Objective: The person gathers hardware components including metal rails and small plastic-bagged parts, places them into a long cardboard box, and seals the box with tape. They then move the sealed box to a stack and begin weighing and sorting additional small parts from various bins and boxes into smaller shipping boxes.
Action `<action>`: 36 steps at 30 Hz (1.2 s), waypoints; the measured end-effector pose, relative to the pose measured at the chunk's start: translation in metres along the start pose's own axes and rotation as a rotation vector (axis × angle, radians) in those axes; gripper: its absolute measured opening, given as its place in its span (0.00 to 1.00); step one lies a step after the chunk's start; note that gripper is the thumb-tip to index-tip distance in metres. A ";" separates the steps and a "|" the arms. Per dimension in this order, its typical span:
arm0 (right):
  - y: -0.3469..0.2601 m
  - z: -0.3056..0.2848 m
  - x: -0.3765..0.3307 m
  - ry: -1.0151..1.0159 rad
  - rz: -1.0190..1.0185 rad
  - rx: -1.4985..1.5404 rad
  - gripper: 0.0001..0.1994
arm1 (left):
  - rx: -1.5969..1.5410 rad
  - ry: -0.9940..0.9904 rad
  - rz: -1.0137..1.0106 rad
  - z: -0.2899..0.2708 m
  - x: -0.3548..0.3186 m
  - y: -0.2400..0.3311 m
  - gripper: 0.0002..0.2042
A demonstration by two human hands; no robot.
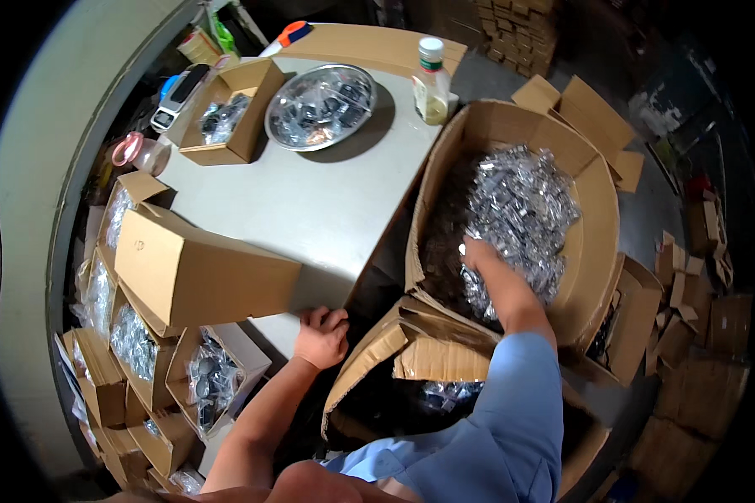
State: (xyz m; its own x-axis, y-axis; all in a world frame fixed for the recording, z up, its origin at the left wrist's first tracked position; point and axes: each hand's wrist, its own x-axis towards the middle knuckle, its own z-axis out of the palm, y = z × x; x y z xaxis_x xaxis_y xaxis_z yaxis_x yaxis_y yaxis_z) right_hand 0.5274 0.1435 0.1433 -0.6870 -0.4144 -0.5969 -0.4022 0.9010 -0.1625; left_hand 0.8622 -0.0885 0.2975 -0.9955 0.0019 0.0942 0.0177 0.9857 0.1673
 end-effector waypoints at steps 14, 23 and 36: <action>-0.147 -0.298 -0.075 -0.065 -0.658 1.348 0.06 | 0.017 0.051 0.031 -0.004 -0.003 -0.006 0.11; -0.361 -0.319 -0.027 -0.018 -0.711 2.075 0.06 | -0.016 0.056 0.037 -0.004 -0.005 0.001 0.12; -0.159 -0.214 -0.015 0.827 -0.616 1.372 0.07 | -0.036 0.021 -0.017 0.000 -0.013 -0.010 0.12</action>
State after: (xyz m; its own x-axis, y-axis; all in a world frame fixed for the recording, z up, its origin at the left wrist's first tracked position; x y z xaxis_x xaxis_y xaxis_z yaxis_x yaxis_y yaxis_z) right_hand 0.4723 -0.0214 0.3461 -0.9250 -0.2691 0.2682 -0.2365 -0.1446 -0.9608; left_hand 0.8746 -0.0981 0.2948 -0.9935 -0.0191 0.1119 0.0042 0.9789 0.2042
